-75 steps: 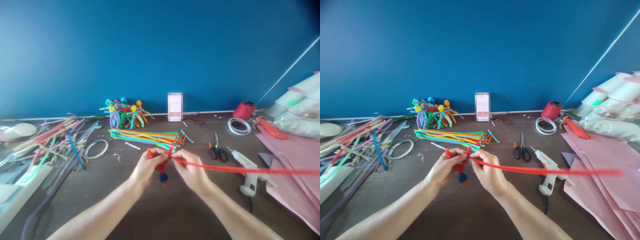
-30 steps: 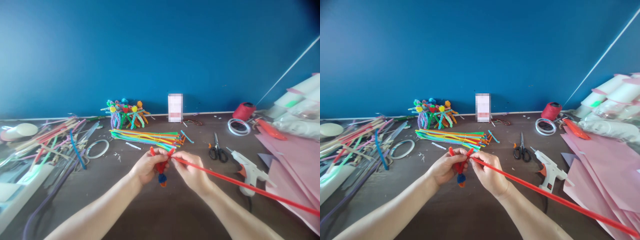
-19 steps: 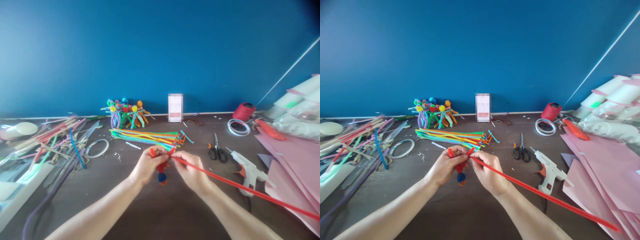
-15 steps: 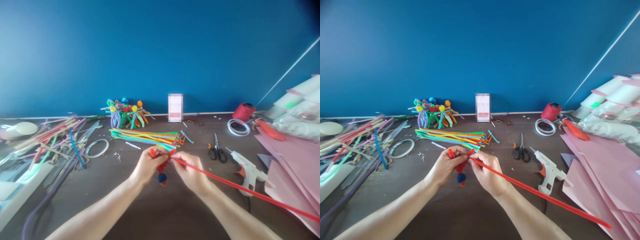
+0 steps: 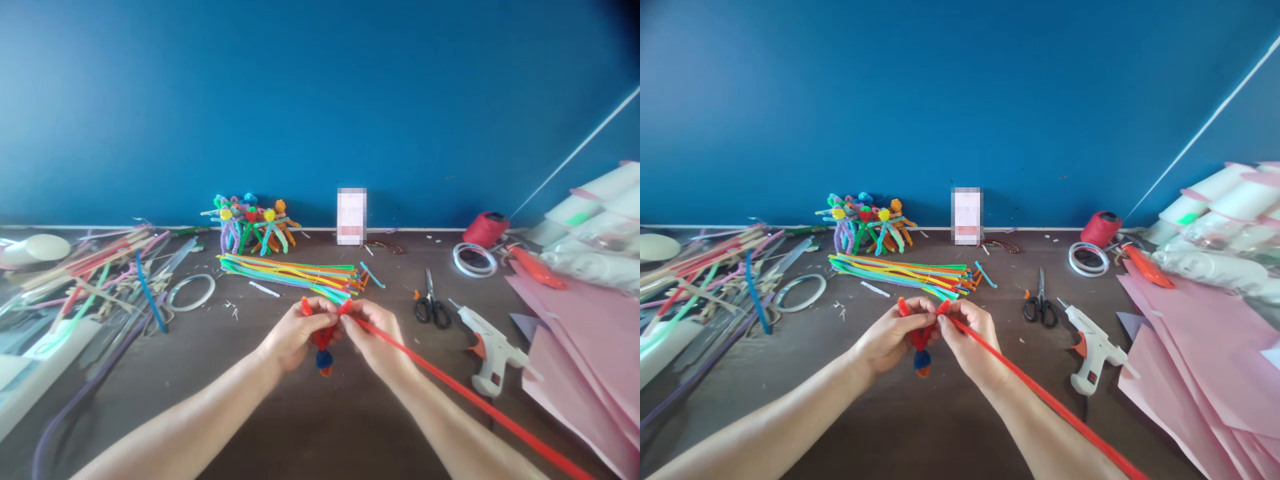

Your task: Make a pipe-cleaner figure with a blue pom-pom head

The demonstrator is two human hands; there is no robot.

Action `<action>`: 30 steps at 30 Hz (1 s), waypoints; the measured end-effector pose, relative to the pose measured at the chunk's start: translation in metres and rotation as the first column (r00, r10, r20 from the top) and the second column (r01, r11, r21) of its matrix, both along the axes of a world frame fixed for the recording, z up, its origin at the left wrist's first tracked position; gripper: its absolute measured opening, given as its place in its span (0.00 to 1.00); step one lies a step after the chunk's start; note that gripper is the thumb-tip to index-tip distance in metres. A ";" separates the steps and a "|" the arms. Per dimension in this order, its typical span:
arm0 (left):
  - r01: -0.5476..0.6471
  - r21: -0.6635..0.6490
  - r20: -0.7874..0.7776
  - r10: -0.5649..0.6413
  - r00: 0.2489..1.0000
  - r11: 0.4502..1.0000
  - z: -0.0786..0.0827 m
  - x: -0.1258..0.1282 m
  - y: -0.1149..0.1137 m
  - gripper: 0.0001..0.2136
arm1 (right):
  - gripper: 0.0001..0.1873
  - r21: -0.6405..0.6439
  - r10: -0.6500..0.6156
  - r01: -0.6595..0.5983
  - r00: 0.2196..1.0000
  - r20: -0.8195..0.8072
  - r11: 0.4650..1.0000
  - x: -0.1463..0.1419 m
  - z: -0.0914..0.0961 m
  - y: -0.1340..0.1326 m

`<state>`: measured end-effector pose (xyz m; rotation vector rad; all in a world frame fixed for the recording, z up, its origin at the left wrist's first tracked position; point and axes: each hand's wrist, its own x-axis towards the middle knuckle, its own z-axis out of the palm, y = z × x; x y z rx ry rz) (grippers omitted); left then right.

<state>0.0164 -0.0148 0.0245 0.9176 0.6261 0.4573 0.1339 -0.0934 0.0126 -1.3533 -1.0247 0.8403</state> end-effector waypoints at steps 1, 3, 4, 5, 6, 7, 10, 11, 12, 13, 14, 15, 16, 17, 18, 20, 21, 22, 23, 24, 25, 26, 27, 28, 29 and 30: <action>0.006 -0.027 -0.004 -0.006 1.000 1.000 0.000 0.000 0.000 0.07 | 0.07 -0.011 -0.010 0.010 1.000 0.007 1.000 0.001 0.000 0.000; 0.018 -0.088 -0.006 -0.018 1.000 0.996 0.000 0.000 0.001 0.05 | 0.07 -0.026 -0.025 0.025 1.000 -0.010 0.999 0.002 0.001 0.000; 0.025 -0.118 -0.001 -0.026 1.000 0.993 0.000 -0.001 0.002 0.05 | 0.07 -0.034 -0.029 0.028 0.999 -0.031 0.999 0.003 0.001 0.000; 0.038 -0.149 0.006 -0.037 0.999 0.988 0.000 -0.002 0.003 0.05 | 0.07 -0.042 -0.028 0.025 0.998 -0.058 0.999 0.003 0.000 0.000; 0.057 -0.180 0.019 -0.054 0.998 0.982 -0.001 -0.002 0.004 0.05 | 0.07 -0.046 -0.022 0.018 0.996 -0.091 0.999 0.004 0.000 0.001; 0.081 -0.212 0.040 -0.074 0.996 0.974 -0.001 -0.003 0.005 0.05 | 0.07 -0.045 -0.014 0.008 0.992 -0.126 0.999 0.004 -0.001 0.001; 0.168 -0.263 0.158 -0.129 0.979 0.950 -0.001 -0.007 0.006 0.11 | 0.08 -0.023 -0.015 0.010 0.974 -0.228 1.000 0.007 -0.003 0.002; 0.188 -0.248 0.207 -0.138 0.969 0.950 -0.001 -0.007 0.006 0.13 | 0.08 -0.020 -0.031 0.026 0.967 -0.254 0.999 0.007 -0.004 0.003; 0.201 -0.217 0.250 -0.144 0.957 0.955 -0.001 -0.008 0.005 0.15 | 0.08 -0.021 -0.054 0.050 0.961 -0.273 0.999 0.008 -0.004 0.004; 0.204 -0.178 0.281 -0.149 0.948 0.963 -0.001 -0.008 0.003 0.17 | 0.09 -0.023 -0.077 0.074 0.955 -0.285 0.997 0.009 -0.004 0.004; 0.198 -0.138 0.295 -0.150 0.944 0.970 -0.001 -0.007 0.001 0.18 | 0.09 -0.024 -0.098 0.095 0.951 -0.292 0.995 0.009 -0.005 0.004; 0.181 -0.105 0.294 -0.143 0.945 0.978 -0.002 -0.007 -0.001 0.20 | 0.09 -0.025 -0.114 0.112 0.948 -0.296 0.993 0.009 -0.005 0.004; 0.155 -0.074 0.280 -0.128 0.951 0.985 -0.003 -0.005 -0.003 0.20 | 0.10 -0.023 -0.127 0.126 0.947 -0.296 0.992 0.009 -0.005 0.004; 0.119 -0.048 0.257 -0.103 0.961 0.992 -0.004 -0.004 -0.006 0.20 | 0.10 -0.021 -0.135 0.135 0.948 -0.290 0.991 0.008 -0.005 0.004; 0.073 -0.029 0.232 -0.064 0.971 0.997 -0.005 -0.002 -0.008 0.19 | 0.10 -0.021 -0.141 0.141 0.950 -0.278 0.990 0.007 -0.005 0.004; -0.031 -0.015 0.196 0.033 0.980 0.999 -0.008 0.000 -0.011 0.14 | 0.10 -0.018 -0.158 0.159 0.956 -0.248 0.987 0.005 -0.006 0.004; -0.070 -0.015 0.195 0.072 0.978 0.997 -0.010 0.002 -0.012 0.13 | 0.10 -0.012 -0.166 0.168 0.958 -0.235 0.986 0.005 -0.007 0.004; -0.095 -0.017 0.201 0.097 0.975 0.995 -0.012 0.002 -0.013 0.13 | 0.10 0.000 -0.172 0.177 0.959 -0.226 0.984 0.004 -0.007 0.004; -0.108 -0.017 0.208 0.109 0.972 0.994 -0.013 0.003 -0.014 0.13 | 0.09 0.015 -0.177 0.184 0.959 -0.221 0.983 0.003 -0.008 0.004; -0.113 -0.012 0.210 0.113 0.971 0.993 -0.014 0.004 -0.015 0.14 | 0.09 0.030 -0.180 0.190 0.959 -0.218 0.981 0.002 -0.008 0.004; -0.122 -0.006 0.202 0.121 0.972 0.992 -0.015 0.004 -0.015 0.14 | 0.09 0.042 -0.181 0.194 0.960 -0.212 0.980 0.001 -0.008 0.004; -0.135 -0.006 0.184 0.134 0.974 0.991 -0.016 0.005 -0.016 0.13 | 0.09 0.050 -0.182 0.195 0.963 -0.199 0.979 0.001 -0.008 0.004; -0.152 -0.015 0.161 0.152 0.975 0.988 -0.017 0.005 -0.017 0.12 | 0.09 0.052 -0.183 0.194 0.967 -0.176 0.980 0.000 -0.008 0.004; -0.165 -0.037 0.138 0.169 0.976 0.986 -0.017 0.006 -0.017 0.10 | 0.08 0.053 -0.179 0.189 0.973 -0.145 0.981 -0.001 -0.008 0.004; -0.177 -0.068 0.126 0.185 0.975 0.982 -0.017 0.006 -0.016 0.09 | 0.08 0.054 -0.171 0.177 0.979 -0.110 0.983 -0.002 -0.008 0.003; -0.177 -0.106 0.122 0.189 0.974 0.979 -0.017 0.006 -0.016 0.08 | 0.07 0.055 -0.156 0.160 0.985 -0.075 0.986 -0.002 -0.008 0.003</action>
